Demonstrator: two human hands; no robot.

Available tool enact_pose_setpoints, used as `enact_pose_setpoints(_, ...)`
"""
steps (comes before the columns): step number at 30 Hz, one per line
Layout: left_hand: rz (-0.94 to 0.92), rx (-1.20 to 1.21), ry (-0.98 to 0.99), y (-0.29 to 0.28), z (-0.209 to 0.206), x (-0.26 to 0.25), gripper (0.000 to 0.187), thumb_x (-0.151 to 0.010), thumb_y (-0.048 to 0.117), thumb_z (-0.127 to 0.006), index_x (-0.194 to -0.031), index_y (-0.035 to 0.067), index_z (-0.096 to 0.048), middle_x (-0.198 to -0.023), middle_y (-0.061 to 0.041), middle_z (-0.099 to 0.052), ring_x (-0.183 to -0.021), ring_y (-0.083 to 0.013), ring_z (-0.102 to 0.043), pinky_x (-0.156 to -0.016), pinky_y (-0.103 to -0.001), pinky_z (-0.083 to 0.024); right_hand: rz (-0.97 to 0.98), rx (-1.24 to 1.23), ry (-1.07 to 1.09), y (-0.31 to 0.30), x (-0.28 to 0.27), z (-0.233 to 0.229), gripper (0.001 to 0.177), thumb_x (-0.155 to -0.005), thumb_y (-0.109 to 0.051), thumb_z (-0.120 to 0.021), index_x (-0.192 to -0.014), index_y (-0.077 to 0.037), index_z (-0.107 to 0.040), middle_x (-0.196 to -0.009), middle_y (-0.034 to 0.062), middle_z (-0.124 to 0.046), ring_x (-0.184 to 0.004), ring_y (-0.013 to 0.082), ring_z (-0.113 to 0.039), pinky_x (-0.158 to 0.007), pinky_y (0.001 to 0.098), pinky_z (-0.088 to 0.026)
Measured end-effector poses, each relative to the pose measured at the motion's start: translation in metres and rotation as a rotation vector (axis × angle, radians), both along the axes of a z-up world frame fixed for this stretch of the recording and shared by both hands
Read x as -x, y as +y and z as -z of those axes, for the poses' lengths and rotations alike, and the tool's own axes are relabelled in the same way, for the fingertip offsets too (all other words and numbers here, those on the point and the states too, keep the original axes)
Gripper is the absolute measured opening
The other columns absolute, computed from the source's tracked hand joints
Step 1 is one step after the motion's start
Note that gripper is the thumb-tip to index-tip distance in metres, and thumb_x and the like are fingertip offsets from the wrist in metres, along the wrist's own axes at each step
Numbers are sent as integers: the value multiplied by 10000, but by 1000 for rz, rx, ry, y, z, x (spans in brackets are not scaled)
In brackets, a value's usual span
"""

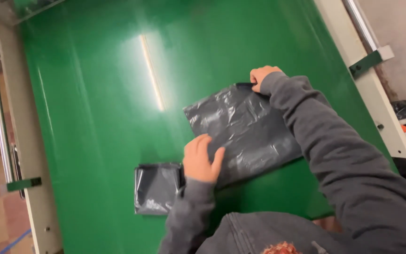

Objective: Folding plastic bags coming off a conveyor belt and placing them into a collection bin.

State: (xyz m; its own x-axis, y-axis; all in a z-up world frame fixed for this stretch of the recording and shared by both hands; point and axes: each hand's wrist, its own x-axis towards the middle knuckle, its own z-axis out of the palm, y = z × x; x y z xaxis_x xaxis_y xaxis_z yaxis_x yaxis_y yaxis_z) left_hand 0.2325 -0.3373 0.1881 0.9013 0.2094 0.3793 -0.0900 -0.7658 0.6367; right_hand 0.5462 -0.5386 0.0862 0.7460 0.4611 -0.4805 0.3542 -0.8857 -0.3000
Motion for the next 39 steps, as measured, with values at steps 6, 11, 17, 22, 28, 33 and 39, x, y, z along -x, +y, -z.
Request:
enact_pose_setpoints(6,-737,-301,502,136,71,130,787,-656,286,-814,-1309,-83,-576,-1259,-257,-628,-1098,-514,-570,-742,-593,-495,-38,-482,-331,-38,91,-30,221,-855,-111,-721,-1052,-91,-622,-971,108,-686,-941,353,-665,-785,461,-524)
enact_pose_setpoints(11,-653,134,802,175,115,150,634,-726,434,-840,-1194,63,-630,-1152,-182,-701,-1066,-395,-670,-891,-513,-531,-97,-596,-647,-47,165,-111,257,-854,-60,-704,-1105,-108,-680,-1002,101,-693,-910,338,-667,-775,427,-531)
enact_pose_setpoints(17,-538,98,506,144,105,163,515,-752,355,-840,-1130,78,-627,-1005,-197,-727,-924,-411,-695,-784,-486,-544,-202,-641,-865,-47,248,-244,281,-827,-62,-725,-1102,-111,-698,-967,86,-689,-861,313,-683,-714,393,-532)
enact_pose_setpoints(22,-363,409,332,118,41,204,396,-782,244,-827,-1070,91,-602,-891,-143,-765,-814,-345,-765,-758,-413,-580,-260,-612,-989,-54,301,-316,320,-833,-58,-743,-1148,-82,-697,-984,97,-702,-872,303,-695,-712,383,-535)
enact_pose_setpoints(28,-134,145,-23,130,-45,265,525,-669,-9,-680,-1186,82,-655,-1050,-162,-719,-941,-368,-709,-822,-404,-567,-286,-498,-1065,-30,347,-370,351,-791,-5,-722,-1138,-58,-703,-982,116,-709,-881,313,-698,-722,383,-546)
enact_pose_setpoints(33,14,72,-34,143,-85,295,488,-613,-32,-658,-1084,91,-686,-1007,-115,-728,-931,-349,-700,-796,-392,-544,-314,-396,-1112,-6,369,-384,333,-856,-22,-727,-1184,-77,-710,-1014,98,-708,-874,283,-705,-717,351,-551)
enact_pose_setpoints(39,145,120,24,161,-90,308,475,-565,-34,-634,-1023,76,-696,-935,-112,-723,-861,-347,-699,-740,-382,-545,-324,-431,-1014,26,388,-388,309,-799,-37,-726,-1105,-84,-721,-906,84,-705,-781,277,-688,-623,342,-514)
